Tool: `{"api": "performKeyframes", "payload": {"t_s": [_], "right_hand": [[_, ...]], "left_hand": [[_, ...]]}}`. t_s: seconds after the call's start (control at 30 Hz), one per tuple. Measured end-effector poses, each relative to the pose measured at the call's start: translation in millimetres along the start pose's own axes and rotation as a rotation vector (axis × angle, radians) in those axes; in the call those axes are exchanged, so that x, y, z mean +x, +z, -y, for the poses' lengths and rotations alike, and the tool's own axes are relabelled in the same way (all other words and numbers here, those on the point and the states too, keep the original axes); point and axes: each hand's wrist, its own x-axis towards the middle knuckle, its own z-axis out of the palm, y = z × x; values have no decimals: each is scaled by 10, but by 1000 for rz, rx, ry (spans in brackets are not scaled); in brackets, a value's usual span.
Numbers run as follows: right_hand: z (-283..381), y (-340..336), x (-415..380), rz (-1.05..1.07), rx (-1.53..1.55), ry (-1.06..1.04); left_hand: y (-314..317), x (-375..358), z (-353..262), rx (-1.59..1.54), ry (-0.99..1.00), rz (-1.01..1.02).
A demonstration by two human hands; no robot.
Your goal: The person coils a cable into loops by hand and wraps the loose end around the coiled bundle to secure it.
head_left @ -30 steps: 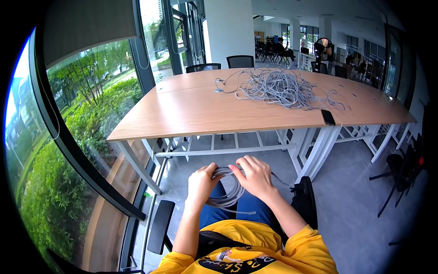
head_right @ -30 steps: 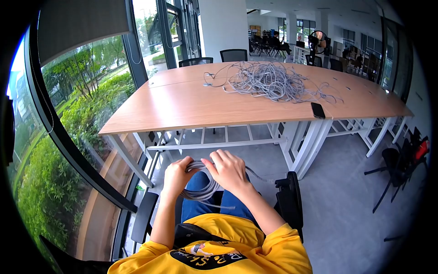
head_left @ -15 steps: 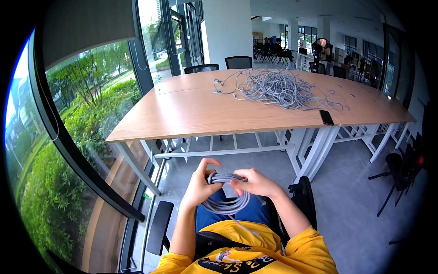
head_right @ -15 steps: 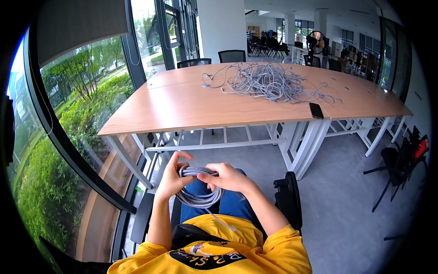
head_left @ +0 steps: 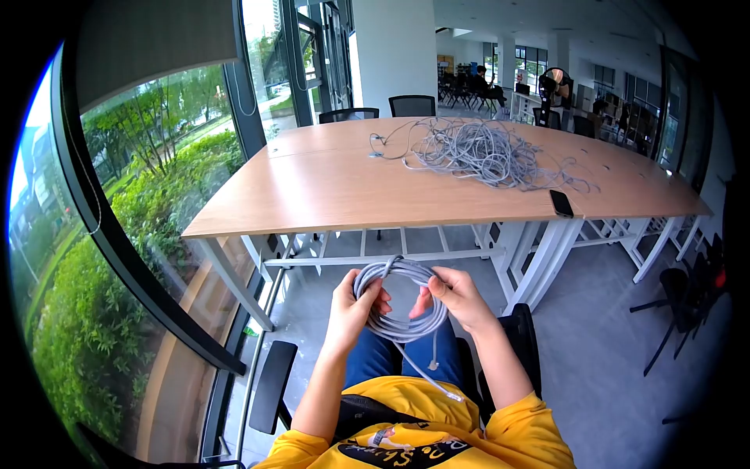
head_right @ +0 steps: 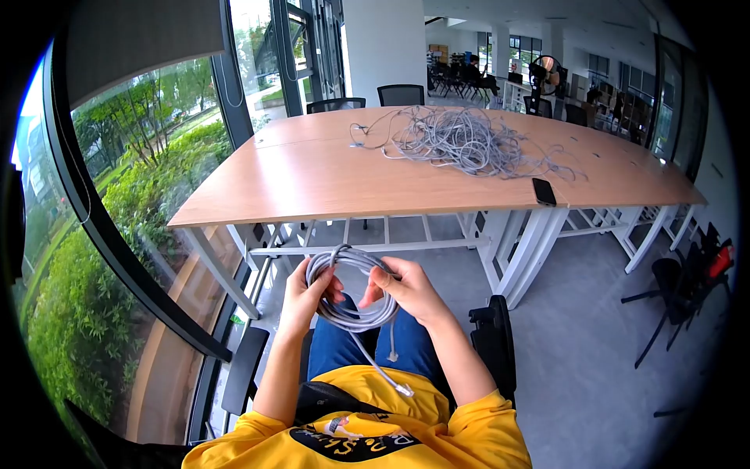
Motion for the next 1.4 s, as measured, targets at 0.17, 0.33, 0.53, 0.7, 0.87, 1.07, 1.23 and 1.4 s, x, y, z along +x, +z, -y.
{"api": "performKeyframes", "payload": {"t_s": [0.17,0.33,0.53,0.7,0.87,1.07,1.23,1.4], "right_hand": [[184,-52,-21,109,-37,104],[180,-35,-26,29,96,212],[152,-32,23,-99,143,272],[227,-5,41,-100,-26,232],[203,-63,52,-76,-12,240],[197,-126,57,-45,171,333],[150,-65,88,-87,125,339],[198,2,79,-53,-231,316]], "left_hand": [[-75,-24,7,195,32,110],[-56,-37,-44,531,26,46],[-40,-32,-3,732,67,27],[-90,8,97,792,187,54],[-86,3,87,582,247,146],[-82,-3,65,611,310,174],[-89,-25,83,616,175,140],[-103,-10,51,822,561,51]]}}
